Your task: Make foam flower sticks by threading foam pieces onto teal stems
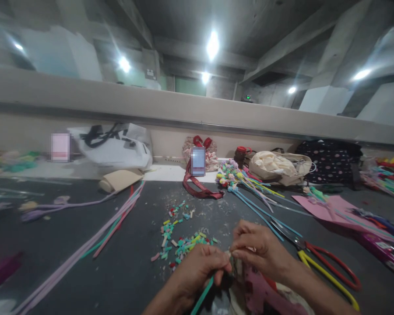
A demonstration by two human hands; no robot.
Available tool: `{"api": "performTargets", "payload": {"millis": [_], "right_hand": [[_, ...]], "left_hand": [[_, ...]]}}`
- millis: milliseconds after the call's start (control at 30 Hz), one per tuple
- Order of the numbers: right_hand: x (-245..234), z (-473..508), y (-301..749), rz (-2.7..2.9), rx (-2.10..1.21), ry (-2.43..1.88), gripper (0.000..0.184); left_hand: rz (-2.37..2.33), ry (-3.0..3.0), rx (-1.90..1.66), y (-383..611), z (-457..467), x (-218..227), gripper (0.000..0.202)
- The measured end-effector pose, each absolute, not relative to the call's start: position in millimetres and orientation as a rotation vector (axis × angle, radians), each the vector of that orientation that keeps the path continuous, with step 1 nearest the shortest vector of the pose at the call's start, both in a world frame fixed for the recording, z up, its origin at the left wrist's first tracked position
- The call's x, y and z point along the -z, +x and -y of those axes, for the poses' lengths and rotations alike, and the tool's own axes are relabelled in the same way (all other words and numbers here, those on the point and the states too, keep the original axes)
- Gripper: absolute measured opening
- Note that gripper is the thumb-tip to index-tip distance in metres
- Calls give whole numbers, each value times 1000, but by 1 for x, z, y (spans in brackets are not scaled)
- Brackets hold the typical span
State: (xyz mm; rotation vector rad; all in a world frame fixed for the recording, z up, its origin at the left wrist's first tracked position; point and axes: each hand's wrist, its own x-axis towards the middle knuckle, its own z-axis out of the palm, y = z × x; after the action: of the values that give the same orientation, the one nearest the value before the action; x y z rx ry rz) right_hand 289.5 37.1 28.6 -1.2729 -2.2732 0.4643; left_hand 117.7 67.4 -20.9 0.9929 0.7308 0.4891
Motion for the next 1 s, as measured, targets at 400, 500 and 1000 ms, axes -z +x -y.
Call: {"api": "performTargets", "payload": {"millis": [400, 500, 1000], "right_hand": [[-23, -31, 289, 2029, -610, -1140, 24], [-20, -31, 284, 2059, -595, -1072, 26], [-23, -33, 273, 2038, -603, -1054, 15]], "left_hand": [[-618, 701, -388, 111, -72, 14, 15], [-584, 617, -379, 111, -73, 18, 14], [-535, 540, -363, 110, -72, 18, 15]]}}
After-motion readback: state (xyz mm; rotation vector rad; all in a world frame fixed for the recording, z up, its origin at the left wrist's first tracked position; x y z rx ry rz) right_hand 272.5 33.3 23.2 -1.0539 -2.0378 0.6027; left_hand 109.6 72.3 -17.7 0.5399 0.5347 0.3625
